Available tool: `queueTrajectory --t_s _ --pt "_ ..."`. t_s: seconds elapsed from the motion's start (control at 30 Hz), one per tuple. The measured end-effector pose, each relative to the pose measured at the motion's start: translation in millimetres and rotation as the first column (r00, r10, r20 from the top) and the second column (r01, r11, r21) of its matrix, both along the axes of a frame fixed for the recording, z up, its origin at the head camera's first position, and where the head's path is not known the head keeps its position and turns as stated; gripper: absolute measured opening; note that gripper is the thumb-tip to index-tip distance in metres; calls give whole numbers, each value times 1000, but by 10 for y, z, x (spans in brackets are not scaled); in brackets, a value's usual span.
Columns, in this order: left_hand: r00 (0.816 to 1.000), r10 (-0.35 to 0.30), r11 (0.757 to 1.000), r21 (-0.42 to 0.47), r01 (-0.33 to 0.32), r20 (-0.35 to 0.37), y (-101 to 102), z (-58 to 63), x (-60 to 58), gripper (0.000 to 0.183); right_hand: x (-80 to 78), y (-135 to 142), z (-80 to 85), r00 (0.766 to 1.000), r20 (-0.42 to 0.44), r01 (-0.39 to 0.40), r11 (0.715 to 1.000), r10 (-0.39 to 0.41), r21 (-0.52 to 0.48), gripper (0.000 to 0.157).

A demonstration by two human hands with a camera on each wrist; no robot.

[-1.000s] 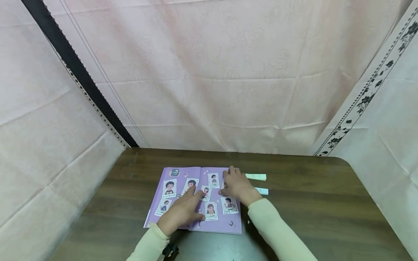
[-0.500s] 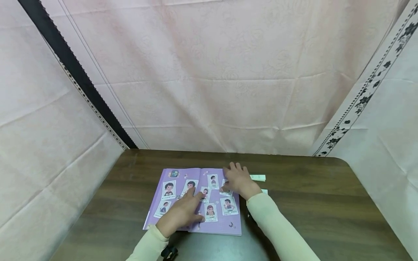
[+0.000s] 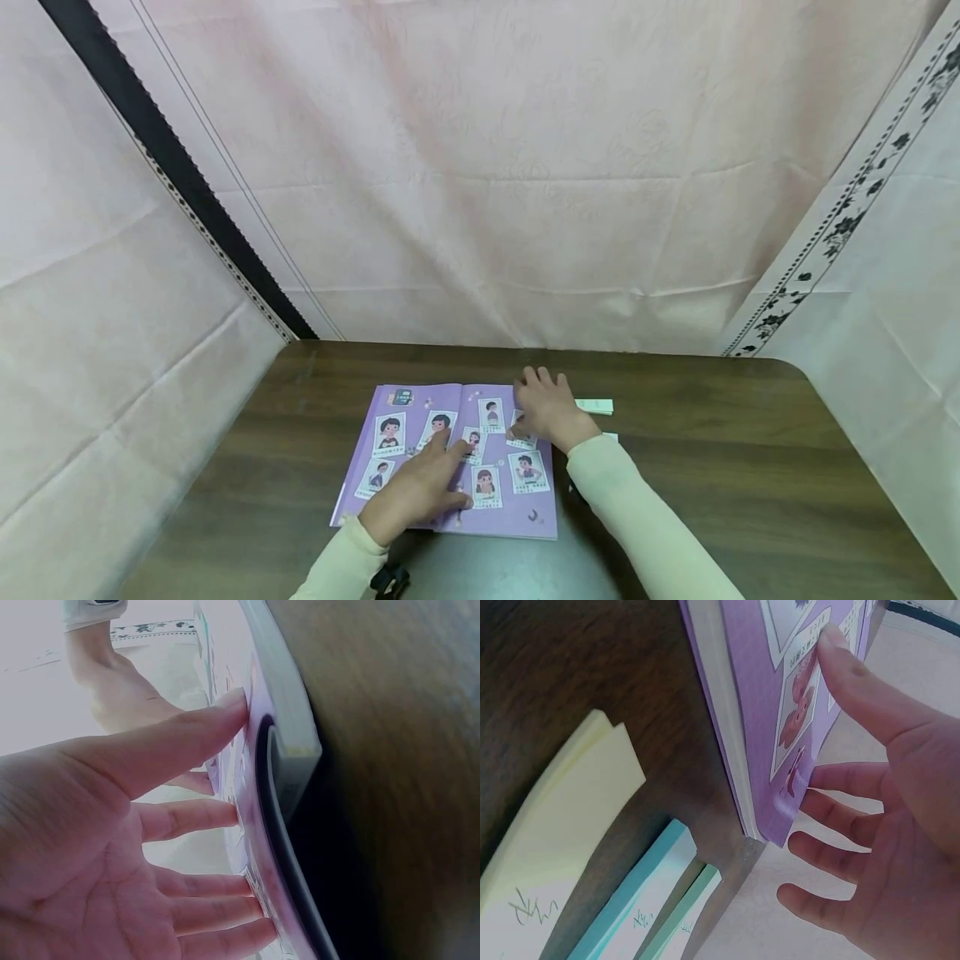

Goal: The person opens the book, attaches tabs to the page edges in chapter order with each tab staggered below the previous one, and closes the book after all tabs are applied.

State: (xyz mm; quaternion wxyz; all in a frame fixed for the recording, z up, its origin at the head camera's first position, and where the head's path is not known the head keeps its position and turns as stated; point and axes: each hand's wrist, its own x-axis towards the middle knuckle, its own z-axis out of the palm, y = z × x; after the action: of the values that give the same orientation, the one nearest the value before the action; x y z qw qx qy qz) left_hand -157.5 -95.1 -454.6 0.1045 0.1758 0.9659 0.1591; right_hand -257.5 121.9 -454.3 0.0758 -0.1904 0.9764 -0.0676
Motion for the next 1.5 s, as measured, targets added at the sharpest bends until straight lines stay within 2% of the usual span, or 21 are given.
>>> queueTrajectory --t_s 0.13,0.23,0.3,0.37,0.43,0.5,0.57,0.6,0.67,0.73,0.87,1.0,1.17,1.27,1.4,1.5 --pt "1000 10 1000 -1 -10 12 -5 11 -12 73 9 -22 0 999 -32 -12 999 13 35 84" --pt "999 15 1000 4 -15 36 -2 10 -16 75 20 -11 -7 999 -41 -15 1000 16 24 80" --pt "999 17 1000 1 -17 43 -2 2 -14 75 26 8 -12 999 -38 -1 999 -1 -46 76" --pt "999 16 1000 -1 -16 42 -4 1 -9 75 32 38 -8 999 -21 42 982 -47 -186 72" --pt "999 13 1000 -5 -13 32 -7 -2 -7 74 48 72 2 993 31 121 920 -117 -372 69" --pt "1000 8 1000 -9 -8 20 -7 -1 -9 74 78 109 11 979 76 198 820 -187 -537 66" --pt "1000 2 1000 -11 -1 7 -5 -2 -10 72 130 135 19 963 130 261 712 -235 -652 60" --pt "1000 1 1000 -12 0 2 -4 -3 -11 72 164 138 20 959 145 275 674 -244 -686 56" --pt "1000 2 1000 -13 -2 -2 -4 -2 -11 71 241 135 9 956 157 281 632 -246 -722 47" --pt "1000 6 1000 -14 -6 -3 -8 -7 -13 70 338 114 -13 958 178 281 608 -225 -742 40" --pt "999 30 1000 5 -30 21 -18 -15 -13 70 551 53 -41 953 243 303 594 -181 -745 37" --pt "999 33 998 55 -34 30 -11 -19 -31 71 750 32 -3 942 297 331 578 -155 -746 45" --pt "998 -63 997 36 63 -11 -8 -23 -67 70 895 31 27 950 277 305 619 -143 -724 52" --pt "994 -101 994 27 102 -35 -33 -20 -89 64 954 13 28 947 298 303 642 -121 -704 54" --pt "993 -102 986 123 110 -67 -69 -36 -137 49 1026 -7 32 944 325 275 683 -58 -677 56" --pt "998 -62 966 250 68 -32 -100 -64 -151 59 1067 -24 29 944 330 221 712 16 -667 56"
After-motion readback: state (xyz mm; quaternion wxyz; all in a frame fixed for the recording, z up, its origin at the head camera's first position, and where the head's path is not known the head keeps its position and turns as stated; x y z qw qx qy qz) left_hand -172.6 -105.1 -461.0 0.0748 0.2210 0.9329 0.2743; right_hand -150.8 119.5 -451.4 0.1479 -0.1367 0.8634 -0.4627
